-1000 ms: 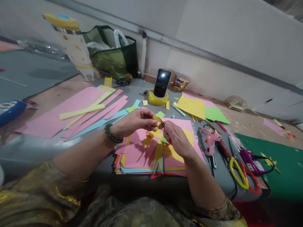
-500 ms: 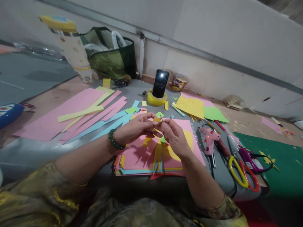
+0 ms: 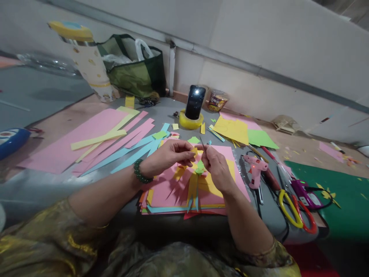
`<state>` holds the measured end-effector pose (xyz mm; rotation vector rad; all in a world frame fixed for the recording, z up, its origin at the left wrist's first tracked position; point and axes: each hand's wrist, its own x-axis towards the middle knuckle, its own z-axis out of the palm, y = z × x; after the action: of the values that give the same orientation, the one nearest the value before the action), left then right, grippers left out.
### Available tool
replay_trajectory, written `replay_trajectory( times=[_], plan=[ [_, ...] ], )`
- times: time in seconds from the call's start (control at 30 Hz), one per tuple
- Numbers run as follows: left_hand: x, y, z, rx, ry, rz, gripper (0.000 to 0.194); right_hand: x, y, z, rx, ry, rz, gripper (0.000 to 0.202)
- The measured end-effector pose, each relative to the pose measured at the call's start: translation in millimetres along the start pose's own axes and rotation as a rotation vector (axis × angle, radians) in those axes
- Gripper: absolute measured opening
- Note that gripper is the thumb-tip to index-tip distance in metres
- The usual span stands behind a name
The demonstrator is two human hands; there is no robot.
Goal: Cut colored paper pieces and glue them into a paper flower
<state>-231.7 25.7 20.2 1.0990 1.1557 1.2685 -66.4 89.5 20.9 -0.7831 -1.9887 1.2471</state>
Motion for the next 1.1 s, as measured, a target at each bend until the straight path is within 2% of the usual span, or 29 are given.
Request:
replay_trajectory(
  times=[0.17, 0.6, 1.1],
  plan=[
    [2.0, -2.8, -2.0, -0.098, 0.054, 0.003, 0.031, -0.6, 8.4, 0.1, -0.001, -0.046, 0.027, 0.037],
    [1.1, -0.1, -1.5, -0.042, 0.036, -0.012, 0.023, -1.2, 9.0, 1.8, -0.047, -0.105, 0.053, 0.035],
    [1.5, -0.4, -0.4, -0.092, 0.012, -0.018, 0.019, -1.2, 6.3, 2.2, -0.049, -0.118, 0.066, 0.034]
  ],
)
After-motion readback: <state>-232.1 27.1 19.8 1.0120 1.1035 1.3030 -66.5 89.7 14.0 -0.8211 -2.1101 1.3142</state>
